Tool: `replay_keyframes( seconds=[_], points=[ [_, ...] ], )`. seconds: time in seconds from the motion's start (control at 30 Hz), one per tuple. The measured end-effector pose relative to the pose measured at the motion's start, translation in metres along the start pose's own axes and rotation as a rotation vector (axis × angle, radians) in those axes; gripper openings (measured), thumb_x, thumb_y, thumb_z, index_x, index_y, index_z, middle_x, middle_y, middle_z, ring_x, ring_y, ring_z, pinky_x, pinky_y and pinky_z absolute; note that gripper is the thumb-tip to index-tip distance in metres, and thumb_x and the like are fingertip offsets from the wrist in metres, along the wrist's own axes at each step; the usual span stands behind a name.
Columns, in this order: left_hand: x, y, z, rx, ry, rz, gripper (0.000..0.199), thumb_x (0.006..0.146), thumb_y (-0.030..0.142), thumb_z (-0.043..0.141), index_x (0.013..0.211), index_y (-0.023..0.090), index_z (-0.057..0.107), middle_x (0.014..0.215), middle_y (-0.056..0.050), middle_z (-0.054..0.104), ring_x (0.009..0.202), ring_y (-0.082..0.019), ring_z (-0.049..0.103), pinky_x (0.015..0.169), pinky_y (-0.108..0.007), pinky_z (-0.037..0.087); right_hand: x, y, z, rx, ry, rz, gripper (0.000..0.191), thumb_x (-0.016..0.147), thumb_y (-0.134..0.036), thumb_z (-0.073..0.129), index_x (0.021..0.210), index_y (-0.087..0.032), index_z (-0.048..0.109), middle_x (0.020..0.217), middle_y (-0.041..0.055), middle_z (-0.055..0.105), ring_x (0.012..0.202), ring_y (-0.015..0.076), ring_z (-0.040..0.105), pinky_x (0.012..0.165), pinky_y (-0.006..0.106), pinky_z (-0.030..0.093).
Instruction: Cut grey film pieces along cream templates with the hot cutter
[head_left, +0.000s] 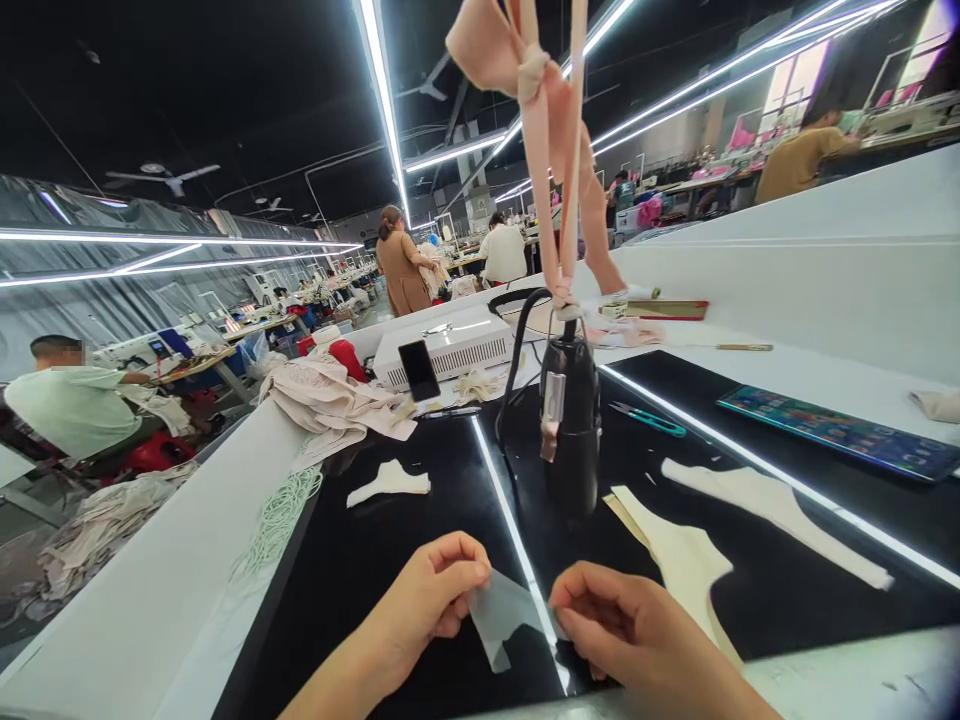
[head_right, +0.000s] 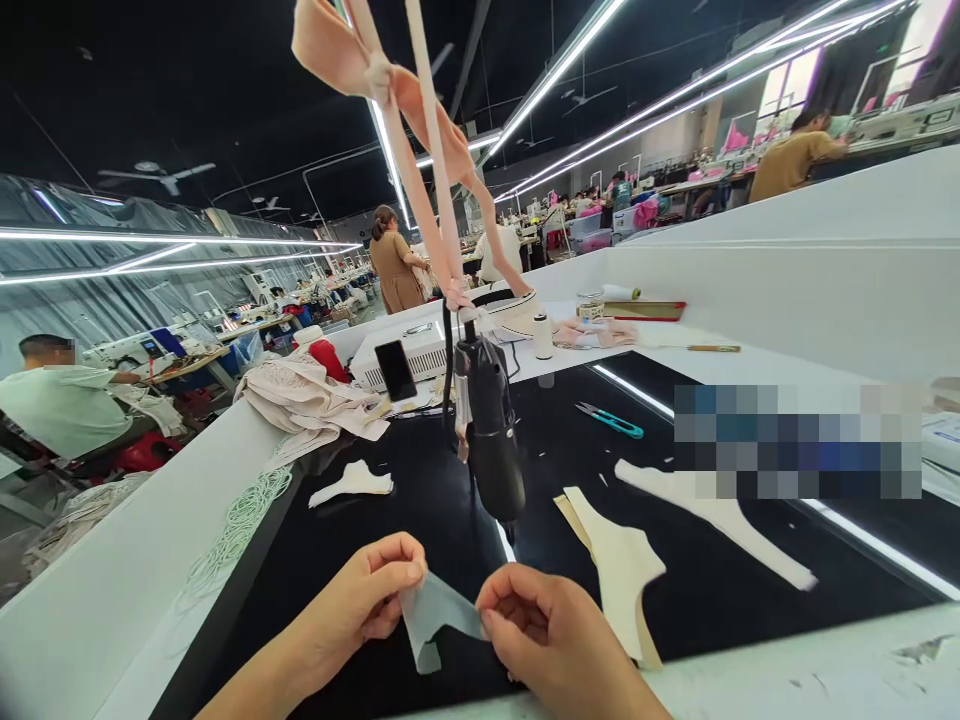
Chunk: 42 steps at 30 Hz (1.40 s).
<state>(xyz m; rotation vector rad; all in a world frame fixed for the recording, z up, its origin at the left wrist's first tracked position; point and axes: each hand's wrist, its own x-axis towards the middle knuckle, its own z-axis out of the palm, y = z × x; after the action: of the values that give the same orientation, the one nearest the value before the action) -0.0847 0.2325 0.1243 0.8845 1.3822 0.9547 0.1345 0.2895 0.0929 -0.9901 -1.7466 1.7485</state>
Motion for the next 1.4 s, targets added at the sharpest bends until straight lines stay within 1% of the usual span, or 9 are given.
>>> replay_keyframes(
  seconds=[0.17,0.4,0.57,0.67,0.77,0.87,1.03,1.17,1.4],
  points=[
    [0.001,-0.002,-0.007,0.027,0.042,-0.016,0.025,0.075,0.036,0.07,0.08,0.019,0.053,0.065,0.007,0.041,0.053,-0.006,0.025,0.047,-0.02,0.011,0.002,0.0,0.006,-0.117,0.014,-0.06,0.013,0.08,-0.031,0.064,0.074,-0.02,0.062,0.06,-0.0056,0.046,0.057,0.0115,0.039,0.055,0.024,0.032],
    [0.002,-0.004,-0.015,0.135,0.036,0.079,0.028,0.08,0.04,0.077,0.086,0.015,0.065,0.07,0.003,0.055,0.046,-0.003,0.033,0.041,-0.019,0.012,-0.002,-0.009,0.012,-0.204,-0.016,-0.155,0.007,0.079,-0.024,0.062,0.075,-0.02,0.065,0.068,-0.0022,0.057,0.063,0.0126,0.049,0.059,0.022,0.04],
    [0.001,-0.003,-0.01,0.146,-0.063,0.148,0.034,0.082,0.044,0.08,0.088,0.012,0.07,0.088,-0.008,0.072,0.047,-0.007,0.053,0.04,-0.019,0.021,-0.002,-0.011,0.01,-0.052,-0.16,-0.133,0.017,0.084,-0.033,0.064,0.077,-0.019,0.069,0.07,-0.001,0.059,0.063,0.0126,0.049,0.058,0.023,0.039],
    [-0.004,0.001,-0.004,0.09,-0.177,0.191,0.034,0.085,0.044,0.08,0.088,0.013,0.068,0.087,-0.01,0.073,0.064,-0.014,0.064,0.049,-0.019,0.037,0.001,-0.003,0.005,-0.045,-0.087,-0.181,0.033,0.096,-0.049,0.053,0.09,-0.022,0.07,0.077,0.0008,0.061,0.068,0.0159,0.054,0.062,0.026,0.044],
    [-0.009,0.006,0.001,-0.006,-0.323,0.25,0.034,0.088,0.043,0.08,0.086,0.013,0.065,0.084,-0.01,0.071,0.074,-0.016,0.064,0.064,-0.024,0.046,0.003,0.001,0.002,-0.099,-0.057,-0.237,0.035,0.102,-0.051,0.044,0.115,-0.025,0.064,0.099,0.0051,0.067,0.086,0.021,0.061,0.078,0.032,0.05],
    [-0.009,0.009,0.003,-0.026,-0.379,0.267,0.038,0.089,0.049,0.078,0.087,0.014,0.064,0.078,-0.008,0.067,0.072,-0.016,0.061,0.071,-0.028,0.048,0.004,-0.002,0.004,-0.125,-0.154,-0.297,0.028,0.103,-0.045,0.045,0.117,-0.025,0.06,0.113,0.0066,0.067,0.103,0.0229,0.062,0.091,0.035,0.048],
    [0.002,0.005,-0.002,0.078,-0.291,0.276,0.044,0.093,0.059,0.067,0.091,0.015,0.065,0.074,-0.003,0.061,0.067,-0.014,0.053,0.07,-0.027,0.043,0.009,0.004,0.007,-0.22,-0.114,-0.24,0.013,0.098,-0.032,0.051,0.091,-0.024,0.059,0.087,-0.0003,0.064,0.082,0.0184,0.059,0.075,0.029,0.046],
    [0.008,-0.001,-0.007,0.229,-0.147,0.322,0.039,0.101,0.052,0.057,0.091,0.016,0.069,0.078,-0.004,0.064,0.073,-0.016,0.055,0.072,-0.027,0.042,0.014,0.015,0.002,-0.434,-0.048,-0.218,0.016,0.1,-0.03,0.051,0.092,-0.026,0.064,0.087,-0.0007,0.066,0.081,0.0187,0.061,0.073,0.03,0.045],
    [0.009,-0.018,-0.016,0.868,-0.03,0.591,0.017,0.101,0.03,0.058,0.099,0.026,0.075,0.108,-0.005,0.07,0.105,-0.022,0.063,0.097,-0.03,0.047,0.018,0.022,0.004,-0.859,0.115,-0.642,0.018,0.099,-0.01,0.053,0.094,-0.022,0.066,0.086,0.0018,0.069,0.079,0.0194,0.064,0.07,0.031,0.046]
  ],
)
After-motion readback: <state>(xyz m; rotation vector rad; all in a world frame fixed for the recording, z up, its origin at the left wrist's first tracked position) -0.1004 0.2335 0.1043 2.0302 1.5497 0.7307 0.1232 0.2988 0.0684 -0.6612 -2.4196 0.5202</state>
